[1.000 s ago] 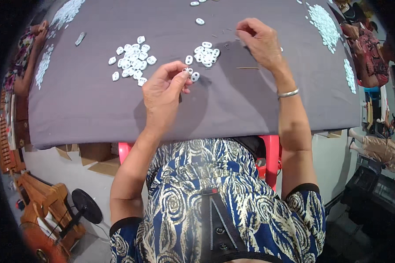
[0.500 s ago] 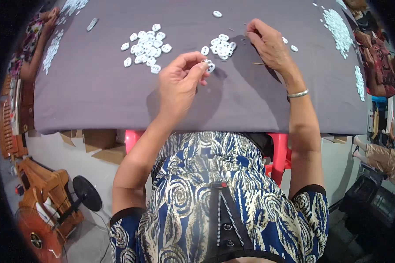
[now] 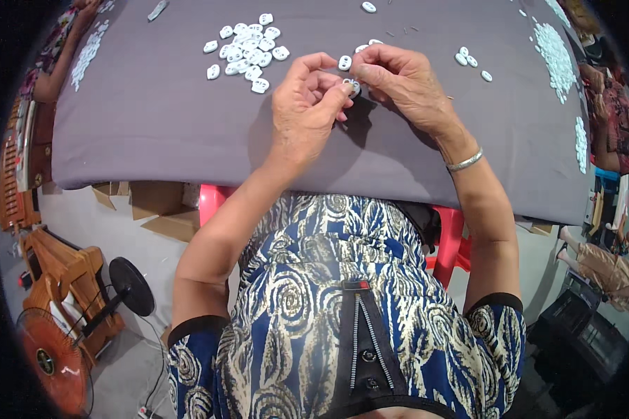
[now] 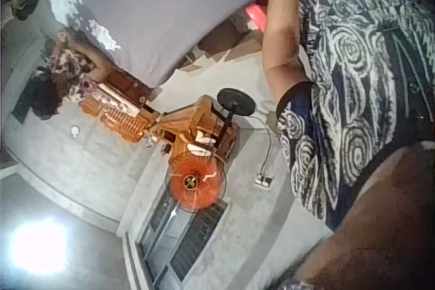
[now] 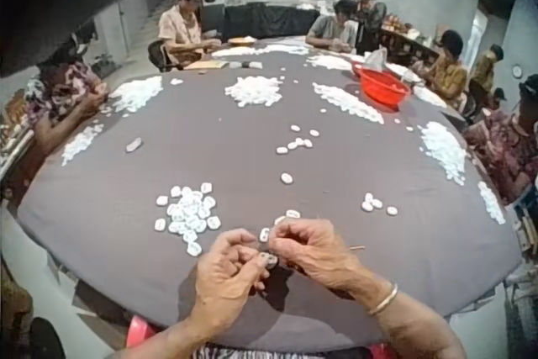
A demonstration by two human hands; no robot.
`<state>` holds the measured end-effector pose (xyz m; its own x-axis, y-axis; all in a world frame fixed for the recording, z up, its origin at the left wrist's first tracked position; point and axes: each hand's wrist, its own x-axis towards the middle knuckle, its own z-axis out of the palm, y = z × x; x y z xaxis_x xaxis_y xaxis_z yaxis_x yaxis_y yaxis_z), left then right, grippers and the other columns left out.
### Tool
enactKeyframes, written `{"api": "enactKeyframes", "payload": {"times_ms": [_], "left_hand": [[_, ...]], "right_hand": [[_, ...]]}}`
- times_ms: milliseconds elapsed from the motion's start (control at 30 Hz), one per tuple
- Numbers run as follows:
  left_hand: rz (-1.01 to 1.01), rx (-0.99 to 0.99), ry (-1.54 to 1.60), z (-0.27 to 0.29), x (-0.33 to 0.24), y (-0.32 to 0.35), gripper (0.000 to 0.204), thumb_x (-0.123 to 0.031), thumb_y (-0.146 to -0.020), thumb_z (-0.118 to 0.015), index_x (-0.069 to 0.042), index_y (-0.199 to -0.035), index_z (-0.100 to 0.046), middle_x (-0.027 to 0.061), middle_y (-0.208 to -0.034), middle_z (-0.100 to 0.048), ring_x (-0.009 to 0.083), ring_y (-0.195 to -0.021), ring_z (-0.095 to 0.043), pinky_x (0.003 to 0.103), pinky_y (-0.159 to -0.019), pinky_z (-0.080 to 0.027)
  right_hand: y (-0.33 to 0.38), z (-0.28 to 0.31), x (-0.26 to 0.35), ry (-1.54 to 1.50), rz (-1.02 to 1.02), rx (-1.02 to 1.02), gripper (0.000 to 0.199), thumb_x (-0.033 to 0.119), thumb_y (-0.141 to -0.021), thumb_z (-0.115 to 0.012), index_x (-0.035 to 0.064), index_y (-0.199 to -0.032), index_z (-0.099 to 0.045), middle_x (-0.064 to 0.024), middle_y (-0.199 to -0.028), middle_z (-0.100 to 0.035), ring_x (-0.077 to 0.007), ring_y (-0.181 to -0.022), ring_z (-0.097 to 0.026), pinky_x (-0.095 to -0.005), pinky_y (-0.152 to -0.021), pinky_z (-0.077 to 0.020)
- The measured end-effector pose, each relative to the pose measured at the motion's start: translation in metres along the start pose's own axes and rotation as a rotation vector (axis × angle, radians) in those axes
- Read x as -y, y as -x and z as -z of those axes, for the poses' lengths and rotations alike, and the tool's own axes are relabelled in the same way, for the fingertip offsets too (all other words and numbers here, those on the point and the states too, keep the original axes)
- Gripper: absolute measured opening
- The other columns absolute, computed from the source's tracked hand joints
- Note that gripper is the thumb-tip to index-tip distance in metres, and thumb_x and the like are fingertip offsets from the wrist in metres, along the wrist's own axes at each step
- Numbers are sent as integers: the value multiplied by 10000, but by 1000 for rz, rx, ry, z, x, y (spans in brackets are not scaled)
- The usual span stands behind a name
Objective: The person assembles plastic components by inserting small pins into them by hand and placing the assembled pieces on the table.
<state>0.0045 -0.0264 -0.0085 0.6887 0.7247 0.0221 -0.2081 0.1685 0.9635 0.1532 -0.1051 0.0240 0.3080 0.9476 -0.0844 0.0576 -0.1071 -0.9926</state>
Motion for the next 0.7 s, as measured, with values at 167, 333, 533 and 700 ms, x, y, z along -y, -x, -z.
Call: {"api": "enactKeyframes", "payload": {"times_ms": [167, 333, 533, 700], "left_hand": [[14, 13, -33, 0, -3, 2, 318, -6, -864, -611, 0, -1146, -466, 48, -826, -574, 94, -712, -582, 213, -583, -499], [-2, 21, -40, 1, -1, 2, 327, -4, -862, -615, -4, -1154, -467, 47, -839, -572, 93, -719, -585, 210, -577, -497], [-25, 15, -8, 0, 2, 0, 323, -17, -846, -626, -16, -1130, -471, 39, -821, -590, 80, -696, -593, 194, -546, -484], [-45, 4, -25, 0, 2, 1, 320, -14, -849, -622, -14, -1129, -468, 35, -811, -590, 77, -690, -589, 192, -547, -484]], "right_hand": [[0, 0, -4, 8, -21, -10, 194, 229, -893, -623, 40, -920, -658, 61, -685, -534, -12, -598, -468, -174, -507, -367], [1, -3, 0, 26, -34, -24, 203, 242, -896, -622, 45, -925, -660, 62, -695, -543, -12, -608, -476, -174, -514, -377], [-1, 0, -3, 88, -3, -1, 201, 240, -898, -621, 43, -911, -659, 58, -699, -553, -14, -612, -487, -178, -516, -391], [-2, -2, -4, 129, 28, 14, 192, 219, -893, -627, 29, -904, -652, 49, -684, -555, -18, -598, -489, -185, -500, -394]]}}
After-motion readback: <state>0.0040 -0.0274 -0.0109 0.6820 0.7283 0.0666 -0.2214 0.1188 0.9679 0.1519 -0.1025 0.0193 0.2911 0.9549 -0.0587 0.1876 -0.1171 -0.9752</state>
